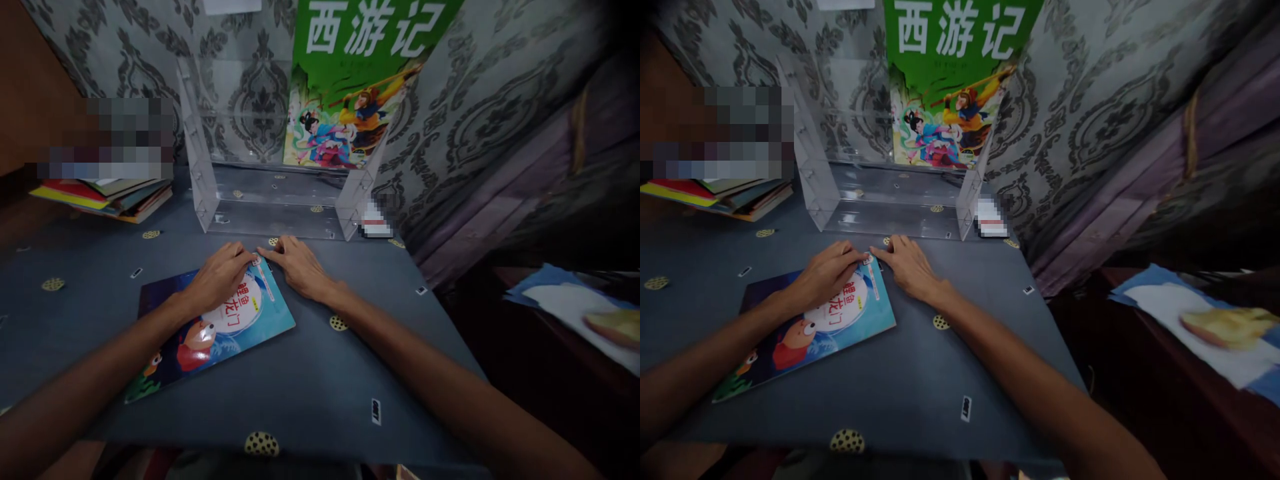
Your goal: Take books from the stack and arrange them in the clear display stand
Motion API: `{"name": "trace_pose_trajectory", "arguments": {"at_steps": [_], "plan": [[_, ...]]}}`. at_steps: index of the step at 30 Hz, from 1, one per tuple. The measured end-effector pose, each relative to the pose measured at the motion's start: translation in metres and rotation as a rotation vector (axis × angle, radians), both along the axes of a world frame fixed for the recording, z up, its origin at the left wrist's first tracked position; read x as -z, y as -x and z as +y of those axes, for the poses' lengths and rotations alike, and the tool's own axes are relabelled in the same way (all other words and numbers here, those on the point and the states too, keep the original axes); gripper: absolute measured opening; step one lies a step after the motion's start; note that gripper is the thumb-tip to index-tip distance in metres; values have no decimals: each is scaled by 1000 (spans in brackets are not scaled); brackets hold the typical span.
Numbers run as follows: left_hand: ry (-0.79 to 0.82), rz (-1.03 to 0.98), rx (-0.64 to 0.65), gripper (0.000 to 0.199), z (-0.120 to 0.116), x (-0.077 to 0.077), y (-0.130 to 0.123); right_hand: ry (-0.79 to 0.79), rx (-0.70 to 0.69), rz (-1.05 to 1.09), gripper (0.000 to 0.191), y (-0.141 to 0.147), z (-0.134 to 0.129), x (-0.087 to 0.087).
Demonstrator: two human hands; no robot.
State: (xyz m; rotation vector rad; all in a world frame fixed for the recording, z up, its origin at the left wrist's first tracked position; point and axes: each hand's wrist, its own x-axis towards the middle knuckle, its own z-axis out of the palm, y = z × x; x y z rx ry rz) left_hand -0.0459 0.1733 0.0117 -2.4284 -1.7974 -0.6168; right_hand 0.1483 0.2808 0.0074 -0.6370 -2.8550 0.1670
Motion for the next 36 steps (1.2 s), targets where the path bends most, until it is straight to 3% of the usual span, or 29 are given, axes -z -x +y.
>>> {"name": "trace_pose_trajectory", "arguments": {"at_steps": [10, 18, 25, 36], "plan": [[-4, 23, -21, 28, 0, 1, 2, -42, -58, 65, 48, -11, 3, 9], [8, 46, -27, 27, -1, 0, 1, 29, -100, 69, 53, -26, -4, 10], [-1, 39, -35, 26, -1, 2, 0, 91, -144, 90, 53, -43, -16, 10], [16, 45, -33, 28, -1, 1, 1, 9, -195, 67, 61, -84, -55, 6]]}}
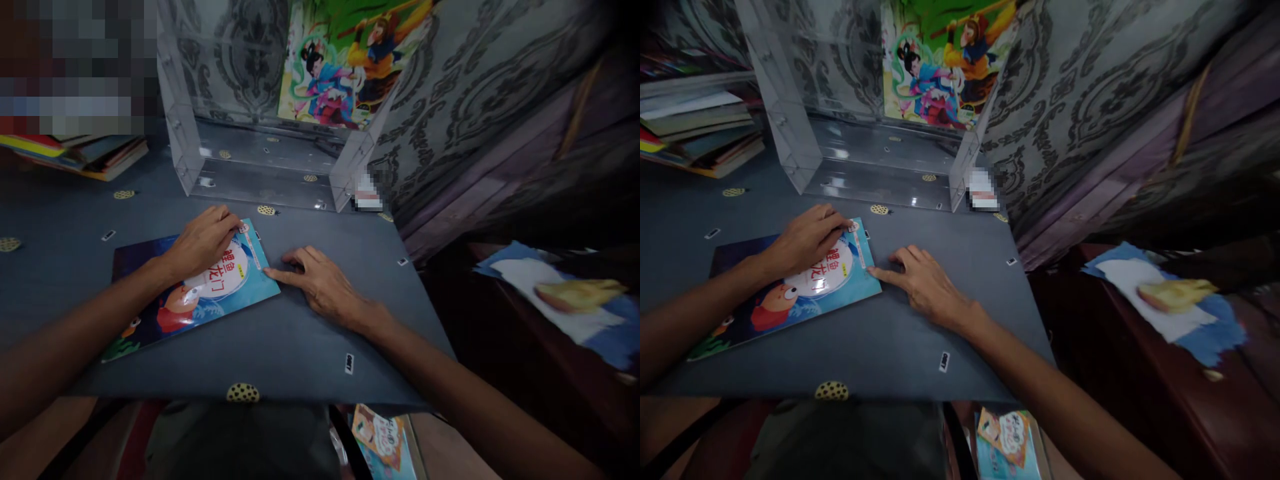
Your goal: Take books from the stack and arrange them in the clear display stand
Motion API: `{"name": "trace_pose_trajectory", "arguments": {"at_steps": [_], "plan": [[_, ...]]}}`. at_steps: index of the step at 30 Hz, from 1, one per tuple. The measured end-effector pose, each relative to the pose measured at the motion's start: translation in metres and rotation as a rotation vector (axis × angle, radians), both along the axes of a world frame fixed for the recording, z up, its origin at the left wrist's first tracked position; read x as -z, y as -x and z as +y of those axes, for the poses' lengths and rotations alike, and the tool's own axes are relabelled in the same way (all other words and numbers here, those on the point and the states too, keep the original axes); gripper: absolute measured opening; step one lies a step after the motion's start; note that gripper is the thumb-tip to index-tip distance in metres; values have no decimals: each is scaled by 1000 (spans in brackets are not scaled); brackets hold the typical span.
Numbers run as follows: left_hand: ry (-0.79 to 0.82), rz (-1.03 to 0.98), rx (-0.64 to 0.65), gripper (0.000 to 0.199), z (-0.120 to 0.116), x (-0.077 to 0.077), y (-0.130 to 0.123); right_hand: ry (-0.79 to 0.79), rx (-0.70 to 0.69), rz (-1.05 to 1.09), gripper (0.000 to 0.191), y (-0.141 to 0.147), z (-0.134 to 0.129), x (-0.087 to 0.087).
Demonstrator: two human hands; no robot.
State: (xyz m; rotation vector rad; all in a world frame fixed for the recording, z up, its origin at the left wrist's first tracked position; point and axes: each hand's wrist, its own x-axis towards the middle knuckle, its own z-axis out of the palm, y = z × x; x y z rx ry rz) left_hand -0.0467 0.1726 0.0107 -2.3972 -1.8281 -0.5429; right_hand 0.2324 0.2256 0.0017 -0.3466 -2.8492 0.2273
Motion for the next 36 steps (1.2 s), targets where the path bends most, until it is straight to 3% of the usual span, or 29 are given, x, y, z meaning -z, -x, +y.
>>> {"name": "trace_pose_trajectory", "arguments": {"at_steps": [6, 10, 14, 17, 19, 22, 29, 36], "plan": [[15, 22, 6, 31, 3, 1, 2, -40, -3, -2, 68, -19, -18, 3], [52, 91, -24, 31, -3, -8, -6, -41, -20, -11, 67, -21, -22, 0], [98, 252, 51, 39, -45, -21, -41, -79, -8, 0, 66, -20, -24, -2], [62, 354, 152, 50, -87, -22, -76, -103, 0, 9, 63, -19, -24, 0], [66, 395, 146, 56, -106, -17, -94, -118, -5, 21, 62, -19, -24, 1], [20, 409, 60, 52, -117, -10, -108, -112, -23, 35, 64, -20, -23, 2], [-49, 435, -52, 45, -119, -11, -117, -112, -34, 50, 60, -21, -23, 3], [-21, 433, -138, 45, -150, -12, -103, -91, -28, 58, 59, -21, -24, 3]]}}
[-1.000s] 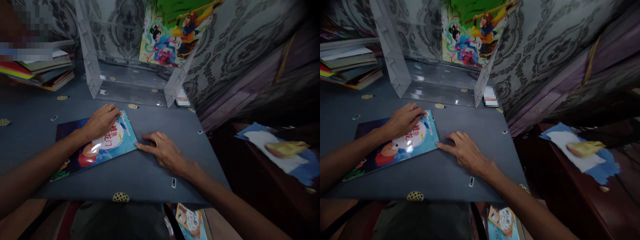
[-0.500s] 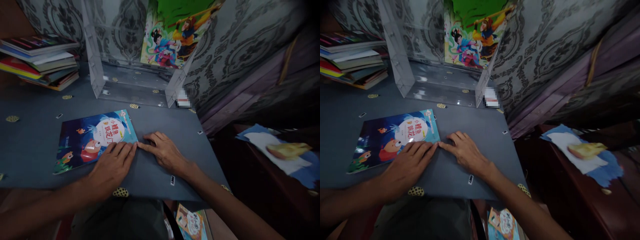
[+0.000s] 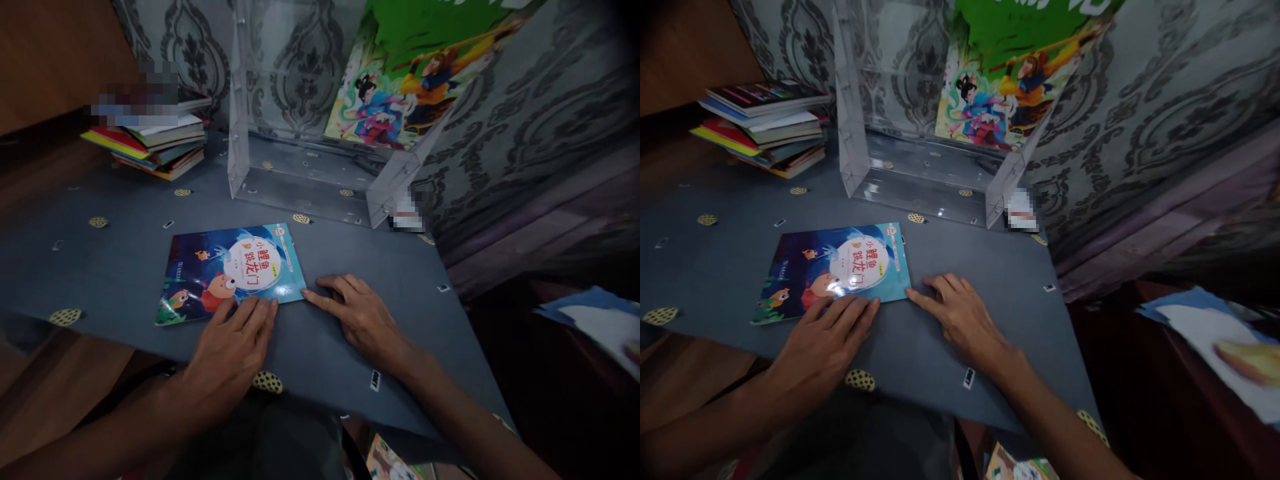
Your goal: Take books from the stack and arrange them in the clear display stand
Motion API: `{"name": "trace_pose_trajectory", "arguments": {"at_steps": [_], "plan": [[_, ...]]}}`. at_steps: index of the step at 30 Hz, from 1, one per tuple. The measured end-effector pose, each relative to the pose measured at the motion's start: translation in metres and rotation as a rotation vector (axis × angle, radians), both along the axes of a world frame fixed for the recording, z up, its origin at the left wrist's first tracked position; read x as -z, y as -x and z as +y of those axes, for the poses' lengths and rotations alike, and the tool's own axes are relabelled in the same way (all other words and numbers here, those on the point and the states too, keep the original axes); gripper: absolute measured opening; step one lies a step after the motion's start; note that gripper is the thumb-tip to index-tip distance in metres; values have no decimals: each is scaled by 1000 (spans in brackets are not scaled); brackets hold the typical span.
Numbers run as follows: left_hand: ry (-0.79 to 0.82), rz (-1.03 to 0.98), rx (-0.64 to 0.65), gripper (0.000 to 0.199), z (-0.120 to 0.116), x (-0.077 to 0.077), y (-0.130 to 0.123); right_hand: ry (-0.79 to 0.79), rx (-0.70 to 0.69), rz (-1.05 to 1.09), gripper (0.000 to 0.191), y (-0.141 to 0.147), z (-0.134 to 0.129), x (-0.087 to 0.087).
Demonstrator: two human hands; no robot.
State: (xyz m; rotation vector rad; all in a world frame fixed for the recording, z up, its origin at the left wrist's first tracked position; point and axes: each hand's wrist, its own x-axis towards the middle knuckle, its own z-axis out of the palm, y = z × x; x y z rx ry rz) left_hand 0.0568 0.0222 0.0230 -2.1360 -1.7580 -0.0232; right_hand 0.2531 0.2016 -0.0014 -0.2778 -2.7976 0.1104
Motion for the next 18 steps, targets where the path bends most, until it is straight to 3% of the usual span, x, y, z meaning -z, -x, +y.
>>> {"name": "trace_pose_trajectory", "arguments": {"at_steps": [12, 18], "plan": [[5, -6, -186, 46, -57, -2, 36, -17, -27, 40, 64, -1, 5, 5], [-7, -175, -287, 48, -87, -5, 61, 11, -35, 53, 71, 0, 5, 3]]}}
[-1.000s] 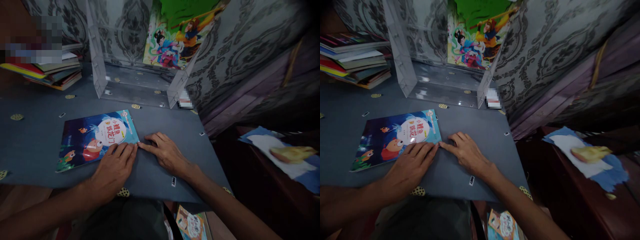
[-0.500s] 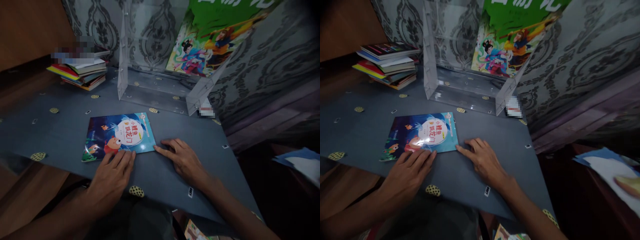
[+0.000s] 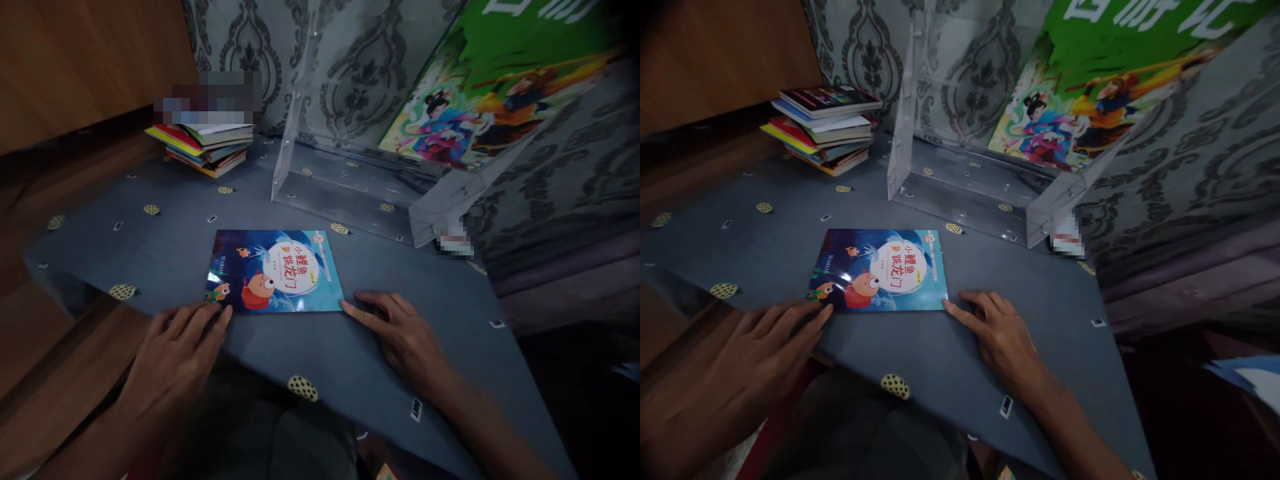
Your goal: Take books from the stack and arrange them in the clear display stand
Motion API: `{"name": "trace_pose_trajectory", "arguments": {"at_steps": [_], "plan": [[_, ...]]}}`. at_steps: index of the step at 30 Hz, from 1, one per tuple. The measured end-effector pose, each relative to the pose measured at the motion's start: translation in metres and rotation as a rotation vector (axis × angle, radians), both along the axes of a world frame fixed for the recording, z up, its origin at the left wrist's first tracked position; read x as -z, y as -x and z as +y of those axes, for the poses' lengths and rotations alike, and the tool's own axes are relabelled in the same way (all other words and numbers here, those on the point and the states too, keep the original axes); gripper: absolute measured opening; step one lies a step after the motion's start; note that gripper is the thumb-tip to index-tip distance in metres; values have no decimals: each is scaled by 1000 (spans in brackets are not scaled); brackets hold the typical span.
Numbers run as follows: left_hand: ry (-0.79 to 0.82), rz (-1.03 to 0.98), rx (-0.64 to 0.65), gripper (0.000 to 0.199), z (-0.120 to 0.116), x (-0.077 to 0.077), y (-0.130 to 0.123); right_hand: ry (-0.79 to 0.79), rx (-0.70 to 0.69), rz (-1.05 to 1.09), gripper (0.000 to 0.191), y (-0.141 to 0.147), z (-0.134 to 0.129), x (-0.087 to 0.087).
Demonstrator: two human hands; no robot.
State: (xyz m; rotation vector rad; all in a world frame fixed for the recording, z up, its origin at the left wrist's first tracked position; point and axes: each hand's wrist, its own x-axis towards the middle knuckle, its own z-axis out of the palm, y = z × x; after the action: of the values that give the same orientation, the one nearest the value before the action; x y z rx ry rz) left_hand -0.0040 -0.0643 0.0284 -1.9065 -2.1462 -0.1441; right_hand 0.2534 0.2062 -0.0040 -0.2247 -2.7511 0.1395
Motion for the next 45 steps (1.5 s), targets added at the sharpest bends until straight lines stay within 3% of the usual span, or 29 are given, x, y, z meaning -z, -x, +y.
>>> {"name": "trace_pose_trajectory", "arguments": {"at_steps": [5, 9, 15, 19, 22, 29, 32, 38, 45], "plan": [[-141, -158, -12, 38, -2, 10, 15, -59, -14, -3, 60, 2, 1, -8], [-311, -303, 108, 26, 2, 17, 28, -147, -3, 5, 37, 17, -8, -25], [-431, -416, 226, 21, -2, 20, 43, 38, -236, -27, 31, 85, -60, -46], [-426, -483, 252, 22, -3, 15, 48, 35, -317, -97, 35, 135, -97, -42], [-391, -585, 250, 22, 3, 7, 55, -9, -351, -116, 41, 156, -112, -34], [-344, -626, 246, 22, 21, -1, 77, -31, -323, -84, 38, 159, -116, -24], [-342, -584, 275, 26, 22, 4, 79, -31, -329, -64, 35, 157, -116, -23], [-271, -421, 189, 31, 26, 22, 89, -22, -332, -84, 34, 157, -117, -24], [-116, -354, 93, 40, 63, 22, 115, 5, -312, -103, 41, 157, -117, -21]]}}
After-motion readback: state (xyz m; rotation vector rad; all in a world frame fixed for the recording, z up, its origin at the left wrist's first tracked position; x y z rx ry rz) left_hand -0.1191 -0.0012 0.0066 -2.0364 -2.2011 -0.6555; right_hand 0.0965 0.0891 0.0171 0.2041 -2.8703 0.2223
